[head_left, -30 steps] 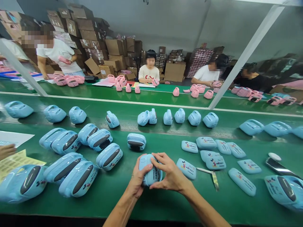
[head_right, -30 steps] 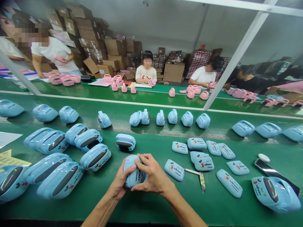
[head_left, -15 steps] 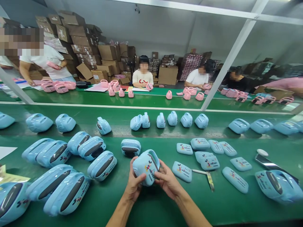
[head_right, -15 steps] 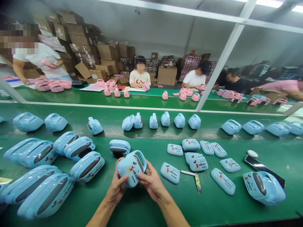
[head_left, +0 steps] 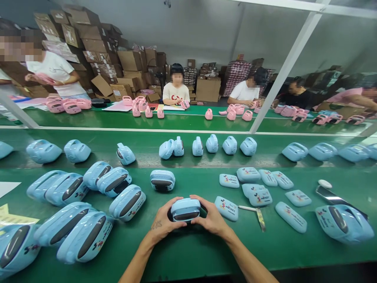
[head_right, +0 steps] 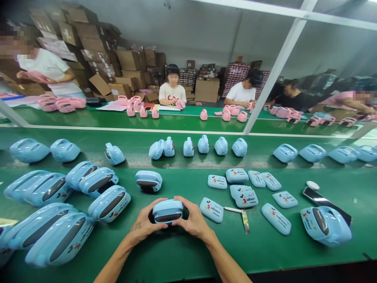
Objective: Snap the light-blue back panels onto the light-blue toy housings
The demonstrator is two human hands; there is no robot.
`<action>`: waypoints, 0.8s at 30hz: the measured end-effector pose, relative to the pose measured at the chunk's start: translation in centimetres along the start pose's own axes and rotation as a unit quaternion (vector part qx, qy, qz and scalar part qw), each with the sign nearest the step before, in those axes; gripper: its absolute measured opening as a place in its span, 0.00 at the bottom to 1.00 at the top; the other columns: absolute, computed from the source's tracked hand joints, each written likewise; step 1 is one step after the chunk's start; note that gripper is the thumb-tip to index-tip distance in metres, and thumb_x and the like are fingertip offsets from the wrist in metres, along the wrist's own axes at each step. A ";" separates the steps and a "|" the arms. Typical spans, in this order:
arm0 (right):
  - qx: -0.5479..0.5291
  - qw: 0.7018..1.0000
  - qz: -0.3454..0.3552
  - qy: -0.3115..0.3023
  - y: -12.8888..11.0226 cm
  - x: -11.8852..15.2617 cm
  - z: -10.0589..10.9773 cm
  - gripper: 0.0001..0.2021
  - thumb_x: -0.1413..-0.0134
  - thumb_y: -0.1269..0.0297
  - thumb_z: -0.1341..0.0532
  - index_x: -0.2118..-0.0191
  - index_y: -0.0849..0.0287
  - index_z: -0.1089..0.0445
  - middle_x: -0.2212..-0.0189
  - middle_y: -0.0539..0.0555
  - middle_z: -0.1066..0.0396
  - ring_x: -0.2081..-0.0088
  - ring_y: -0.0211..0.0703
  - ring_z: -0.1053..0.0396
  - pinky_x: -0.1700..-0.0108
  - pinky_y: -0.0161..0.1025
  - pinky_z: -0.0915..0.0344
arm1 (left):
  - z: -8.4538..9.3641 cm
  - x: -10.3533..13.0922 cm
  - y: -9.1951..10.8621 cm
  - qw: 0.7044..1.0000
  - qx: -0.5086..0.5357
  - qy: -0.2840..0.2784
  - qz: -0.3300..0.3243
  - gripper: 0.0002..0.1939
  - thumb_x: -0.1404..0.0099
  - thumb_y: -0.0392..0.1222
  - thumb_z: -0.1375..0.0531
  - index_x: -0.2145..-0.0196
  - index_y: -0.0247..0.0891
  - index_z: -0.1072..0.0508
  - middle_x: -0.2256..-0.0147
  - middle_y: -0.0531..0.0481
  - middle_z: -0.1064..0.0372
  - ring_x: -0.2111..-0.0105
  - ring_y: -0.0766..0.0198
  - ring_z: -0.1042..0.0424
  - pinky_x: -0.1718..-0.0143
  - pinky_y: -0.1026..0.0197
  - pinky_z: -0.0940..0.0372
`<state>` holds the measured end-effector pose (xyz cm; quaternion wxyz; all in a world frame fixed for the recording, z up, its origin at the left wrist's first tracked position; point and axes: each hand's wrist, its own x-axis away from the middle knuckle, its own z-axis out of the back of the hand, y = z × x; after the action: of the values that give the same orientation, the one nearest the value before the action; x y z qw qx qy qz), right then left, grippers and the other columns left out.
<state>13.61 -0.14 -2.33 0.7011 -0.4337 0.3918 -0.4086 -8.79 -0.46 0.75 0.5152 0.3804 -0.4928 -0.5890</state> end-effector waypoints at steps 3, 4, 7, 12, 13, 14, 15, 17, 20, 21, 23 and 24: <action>0.008 1.000 0.011 0.023 0.3 -0.1 -0.2 0.32 0.56 0.62 0.27 0.43 0.56 0.32 0.44 0.60 0.27 0.41 0.58 0.31 0.36 0.56 0.39 | -0.1 -0.2 0.0 1.000 -0.029 0.011 -0.001 0.33 0.59 0.45 0.24 0.53 0.43 0.21 0.55 0.46 0.21 0.54 0.48 0.25 0.46 0.50 0.33; 0.010 1.000 0.011 0.026 0.3 -0.1 -0.2 0.32 0.56 0.61 0.27 0.43 0.56 0.32 0.44 0.60 0.27 0.41 0.57 0.31 0.37 0.55 0.38 | -0.2 -0.3 -0.1 0.999 -0.031 0.013 0.001 0.33 0.59 0.46 0.24 0.53 0.43 0.21 0.55 0.46 0.21 0.54 0.48 0.25 0.47 0.50 0.33; 0.013 1.000 -0.001 0.014 -0.2 -0.2 0.0 0.33 0.56 0.59 0.27 0.43 0.55 0.33 0.44 0.61 0.28 0.41 0.57 0.31 0.37 0.54 0.38 | -0.2 -0.2 -0.6 1.000 -0.001 0.014 0.012 0.35 0.60 0.46 0.24 0.51 0.43 0.22 0.53 0.44 0.21 0.52 0.46 0.25 0.46 0.50 0.33; 0.007 1.000 0.001 -0.006 -2.2 -1.5 0.6 0.24 0.50 0.47 0.33 0.51 0.55 0.27 0.40 0.59 0.31 0.39 0.57 0.34 0.38 0.53 0.38 | -0.3 0.0 -2.4 0.999 0.040 0.024 0.007 0.39 0.59 0.46 0.24 0.47 0.44 0.24 0.46 0.41 0.25 0.45 0.42 0.28 0.39 0.45 0.39; 0.004 1.000 -0.007 -0.010 -2.5 -2.1 0.8 0.20 0.48 0.46 0.35 0.55 0.54 0.26 0.44 0.55 0.27 0.43 0.55 0.30 0.41 0.51 0.34 | -0.4 0.0 -2.7 0.998 0.051 0.033 -0.002 0.40 0.59 0.47 0.24 0.46 0.45 0.25 0.45 0.41 0.26 0.44 0.42 0.30 0.38 0.45 0.40; 0.004 1.000 -0.018 -0.010 -2.6 -2.9 1.2 0.18 0.46 0.45 0.37 0.60 0.53 0.25 0.51 0.52 0.23 0.50 0.53 0.26 0.47 0.48 0.30 | -0.5 0.1 -3.1 0.996 0.069 0.047 -0.013 0.40 0.58 0.48 0.24 0.45 0.45 0.25 0.44 0.41 0.27 0.43 0.42 0.31 0.38 0.45 0.40; 0.007 1.000 -0.030 -0.005 -2.7 -3.8 1.8 0.18 0.46 0.43 0.38 0.65 0.53 0.25 0.59 0.49 0.21 0.57 0.51 0.24 0.54 0.45 0.28 | -0.7 0.1 -3.4 0.993 0.090 0.068 -0.025 0.40 0.56 0.50 0.25 0.45 0.45 0.26 0.43 0.41 0.28 0.42 0.42 0.32 0.37 0.45 0.40; 0.022 0.998 -0.056 0.036 -2.4 -5.9 3.6 0.20 0.47 0.41 0.38 0.72 0.56 0.28 0.73 0.47 0.24 0.68 0.47 0.26 0.65 0.39 0.30 | -0.9 0.3 -3.7 0.984 0.122 0.118 -0.051 0.35 0.49 0.54 0.28 0.45 0.45 0.26 0.42 0.41 0.29 0.42 0.44 0.31 0.38 0.46 0.39; 0.062 0.982 -0.104 0.146 -1.2 -9.4 7.8 0.24 0.46 0.41 0.40 0.78 0.59 0.34 0.80 0.48 0.32 0.74 0.42 0.33 0.72 0.36 0.38 | -1.0 0.4 -3.7 0.984 0.091 0.131 -0.073 0.24 0.42 0.55 0.33 0.50 0.45 0.22 0.46 0.41 0.27 0.47 0.47 0.27 0.43 0.47 0.33; 0.076 0.973 -0.120 0.182 -0.8 -10.5 9.4 0.25 0.46 0.41 0.40 0.78 0.59 0.35 0.80 0.48 0.33 0.74 0.42 0.34 0.72 0.36 0.40 | -1.0 0.5 -3.6 0.988 0.068 0.116 -0.078 0.21 0.42 0.55 0.33 0.52 0.46 0.21 0.48 0.41 0.25 0.50 0.47 0.25 0.45 0.48 0.30; 0.100 0.954 -0.146 0.244 -0.2 -12.2 12.3 0.25 0.44 0.42 0.39 0.77 0.61 0.33 0.79 0.50 0.32 0.73 0.43 0.33 0.72 0.36 0.39 | -0.7 0.4 -3.5 0.991 0.024 0.092 -0.091 0.18 0.42 0.54 0.33 0.56 0.46 0.19 0.51 0.41 0.23 0.54 0.49 0.23 0.49 0.50 0.28; 0.109 0.944 -0.155 0.268 0.1 -12.9 13.5 0.24 0.42 0.44 0.39 0.74 0.62 0.31 0.76 0.51 0.30 0.71 0.43 0.31 0.71 0.37 0.36 | -0.6 0.4 -3.5 0.991 0.005 0.087 -0.098 0.16 0.42 0.54 0.33 0.57 0.46 0.18 0.53 0.42 0.22 0.55 0.49 0.23 0.50 0.50 0.27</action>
<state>21.24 15.55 4.35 0.5411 -0.2840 0.4463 -0.6537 -9.07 -1.00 -2.76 0.4939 0.4795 -0.4094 -0.5988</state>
